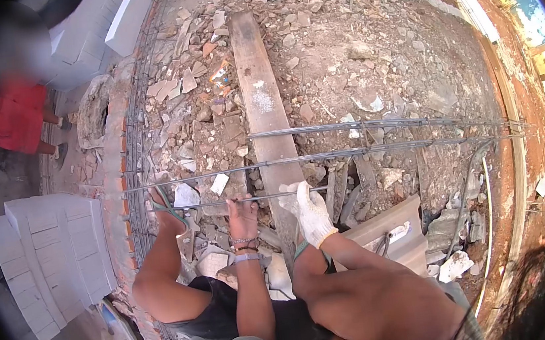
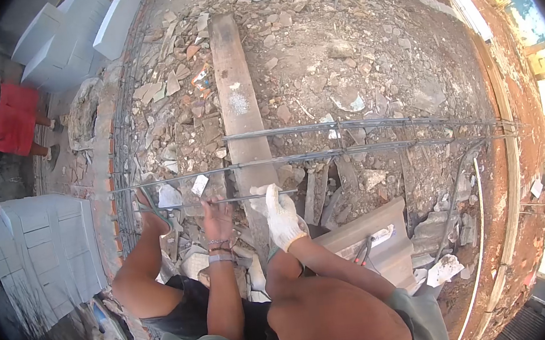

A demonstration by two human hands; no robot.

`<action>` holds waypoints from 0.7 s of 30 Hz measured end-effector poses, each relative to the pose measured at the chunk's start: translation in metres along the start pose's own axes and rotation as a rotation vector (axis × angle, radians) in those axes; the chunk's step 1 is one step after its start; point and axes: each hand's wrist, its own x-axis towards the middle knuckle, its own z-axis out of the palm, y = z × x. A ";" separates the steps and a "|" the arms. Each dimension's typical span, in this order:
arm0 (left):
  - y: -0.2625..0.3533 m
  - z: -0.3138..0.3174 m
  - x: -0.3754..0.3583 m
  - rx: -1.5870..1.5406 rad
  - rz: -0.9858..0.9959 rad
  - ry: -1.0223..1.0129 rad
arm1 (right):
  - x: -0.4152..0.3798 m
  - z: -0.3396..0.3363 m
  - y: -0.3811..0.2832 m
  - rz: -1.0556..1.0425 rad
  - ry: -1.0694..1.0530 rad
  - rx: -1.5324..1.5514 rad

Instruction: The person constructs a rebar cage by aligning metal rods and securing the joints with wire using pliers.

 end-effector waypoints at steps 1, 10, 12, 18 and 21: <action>0.005 0.006 -0.003 -0.074 -0.036 -0.006 | 0.002 -0.002 -0.003 -0.067 0.024 0.033; 0.092 -0.007 0.054 -0.334 0.193 0.216 | 0.009 -0.083 -0.083 -0.255 0.312 0.340; 0.104 0.012 0.051 -0.212 0.229 0.202 | 0.017 -0.117 -0.079 -0.110 0.316 0.300; 0.126 -0.026 0.083 0.124 0.272 0.463 | 0.053 -0.136 -0.064 -0.004 0.146 0.128; 0.147 -0.057 0.096 0.079 0.186 0.484 | 0.059 -0.105 -0.073 0.065 0.121 0.143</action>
